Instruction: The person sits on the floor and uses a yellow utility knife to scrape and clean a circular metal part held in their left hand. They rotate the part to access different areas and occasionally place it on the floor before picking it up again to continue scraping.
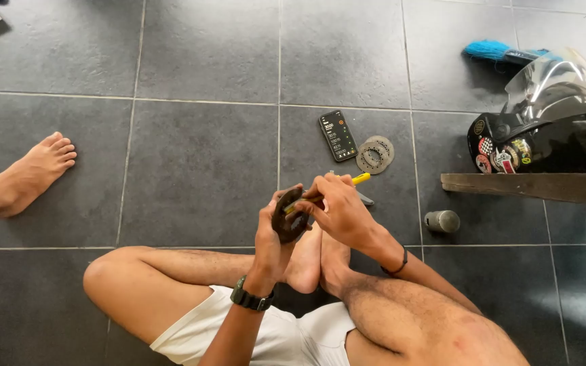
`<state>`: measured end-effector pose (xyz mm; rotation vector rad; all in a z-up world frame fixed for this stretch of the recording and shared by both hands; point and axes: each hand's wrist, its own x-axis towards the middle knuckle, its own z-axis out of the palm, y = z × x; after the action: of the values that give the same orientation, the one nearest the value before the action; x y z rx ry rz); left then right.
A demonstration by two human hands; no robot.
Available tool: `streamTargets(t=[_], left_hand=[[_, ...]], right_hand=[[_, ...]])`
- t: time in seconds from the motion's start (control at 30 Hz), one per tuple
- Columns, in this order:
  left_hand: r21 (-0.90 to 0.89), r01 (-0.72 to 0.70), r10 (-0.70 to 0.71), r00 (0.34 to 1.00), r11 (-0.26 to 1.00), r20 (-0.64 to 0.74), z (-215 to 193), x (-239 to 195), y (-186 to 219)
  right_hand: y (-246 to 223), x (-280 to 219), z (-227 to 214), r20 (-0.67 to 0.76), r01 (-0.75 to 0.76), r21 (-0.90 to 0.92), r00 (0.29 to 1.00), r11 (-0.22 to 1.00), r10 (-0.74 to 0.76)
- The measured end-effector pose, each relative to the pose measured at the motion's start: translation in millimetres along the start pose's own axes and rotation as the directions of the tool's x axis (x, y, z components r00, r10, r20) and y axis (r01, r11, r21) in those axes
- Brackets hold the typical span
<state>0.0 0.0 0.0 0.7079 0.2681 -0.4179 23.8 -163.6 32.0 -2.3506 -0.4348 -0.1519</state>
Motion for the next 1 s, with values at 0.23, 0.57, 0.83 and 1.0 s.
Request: streamTargets(t=[0.23,0.57,0.83,1.0], left_hand=[[0.043,0.003,-0.004,1.000,0.999,0.025,2,1,6],[0.000,-0.038,0.038,0.998,0.999,0.047,8,-3,10],[-0.052,-0.072,0.074,0.997,0.996,0.039,8,-5,14],[-0.137,-0.065,0.062,0.998,0.988,-0.022,19,-3,15]], right_hand=[[1,7,-4,-0.063,0.090,-0.044,0.994,0.995,-0.092],[-14,18,-16,-0.080,0.173,-0.094,0.980,0.980,-0.180],[-25,30,-22,-0.082,0.279,-0.129,0.953,0.952,-0.291],[-58,35,-25,-0.057,0.292,-0.112,0.952,0.950,-0.300]])
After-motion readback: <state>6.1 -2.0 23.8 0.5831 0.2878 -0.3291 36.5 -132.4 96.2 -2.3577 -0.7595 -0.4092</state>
